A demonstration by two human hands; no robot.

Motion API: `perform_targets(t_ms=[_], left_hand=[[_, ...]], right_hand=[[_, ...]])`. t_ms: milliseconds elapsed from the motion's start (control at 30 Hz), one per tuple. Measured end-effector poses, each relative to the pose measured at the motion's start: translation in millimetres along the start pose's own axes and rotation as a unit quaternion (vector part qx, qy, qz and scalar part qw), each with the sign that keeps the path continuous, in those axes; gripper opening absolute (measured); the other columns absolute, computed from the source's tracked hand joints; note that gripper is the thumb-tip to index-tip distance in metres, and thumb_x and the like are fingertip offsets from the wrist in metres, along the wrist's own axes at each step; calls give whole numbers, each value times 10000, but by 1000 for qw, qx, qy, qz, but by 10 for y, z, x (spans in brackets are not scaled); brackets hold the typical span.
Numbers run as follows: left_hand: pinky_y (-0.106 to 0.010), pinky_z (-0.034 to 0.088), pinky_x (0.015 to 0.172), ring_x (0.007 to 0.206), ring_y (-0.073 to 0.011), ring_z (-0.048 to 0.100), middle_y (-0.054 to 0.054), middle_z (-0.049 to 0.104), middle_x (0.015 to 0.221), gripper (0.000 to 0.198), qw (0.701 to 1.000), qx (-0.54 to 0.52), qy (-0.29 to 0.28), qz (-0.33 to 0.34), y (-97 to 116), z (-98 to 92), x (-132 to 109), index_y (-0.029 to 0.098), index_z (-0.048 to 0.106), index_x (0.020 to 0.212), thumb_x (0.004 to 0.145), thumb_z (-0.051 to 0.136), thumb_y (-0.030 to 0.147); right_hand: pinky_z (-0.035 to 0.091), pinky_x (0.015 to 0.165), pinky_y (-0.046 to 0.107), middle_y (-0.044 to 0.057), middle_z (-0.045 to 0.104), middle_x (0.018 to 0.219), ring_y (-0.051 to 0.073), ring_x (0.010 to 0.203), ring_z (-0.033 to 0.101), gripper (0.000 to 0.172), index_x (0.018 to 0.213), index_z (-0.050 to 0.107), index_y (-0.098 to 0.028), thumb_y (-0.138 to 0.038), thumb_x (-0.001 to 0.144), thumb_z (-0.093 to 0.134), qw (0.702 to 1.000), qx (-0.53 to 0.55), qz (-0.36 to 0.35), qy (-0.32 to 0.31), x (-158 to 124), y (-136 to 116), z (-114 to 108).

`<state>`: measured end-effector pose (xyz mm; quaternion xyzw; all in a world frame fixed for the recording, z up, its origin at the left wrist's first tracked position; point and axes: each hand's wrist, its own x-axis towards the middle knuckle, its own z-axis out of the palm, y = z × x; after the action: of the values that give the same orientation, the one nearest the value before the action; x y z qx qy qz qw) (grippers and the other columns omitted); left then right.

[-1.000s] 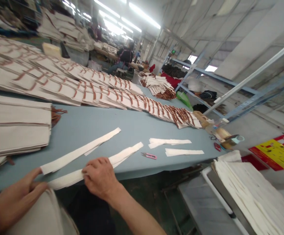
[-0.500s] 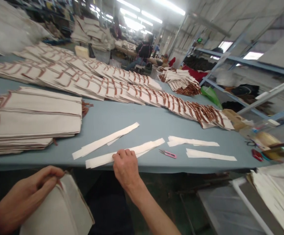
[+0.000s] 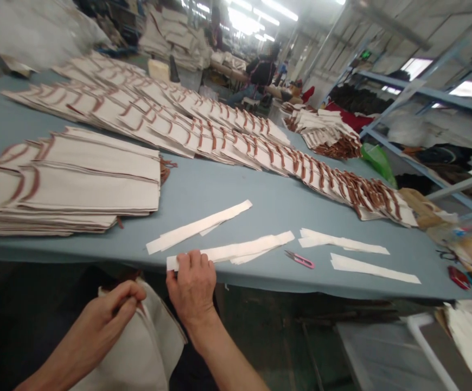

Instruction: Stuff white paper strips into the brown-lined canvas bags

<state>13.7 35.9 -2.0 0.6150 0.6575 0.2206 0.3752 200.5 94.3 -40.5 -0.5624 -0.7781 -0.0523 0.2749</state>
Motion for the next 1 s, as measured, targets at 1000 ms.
perform_targets(t_ms=[1000], left_hand=[[-338, 500, 699, 739, -267, 818, -14, 794, 753, 430, 994, 90, -36, 51, 407, 216, 8, 233, 727, 1254, 1025, 365, 268]], right_hand=[[433, 681, 302, -17, 795, 731, 202, 685, 713, 229, 811, 795, -258, -291, 986, 650, 938, 223, 214, -156, 285, 223, -362]])
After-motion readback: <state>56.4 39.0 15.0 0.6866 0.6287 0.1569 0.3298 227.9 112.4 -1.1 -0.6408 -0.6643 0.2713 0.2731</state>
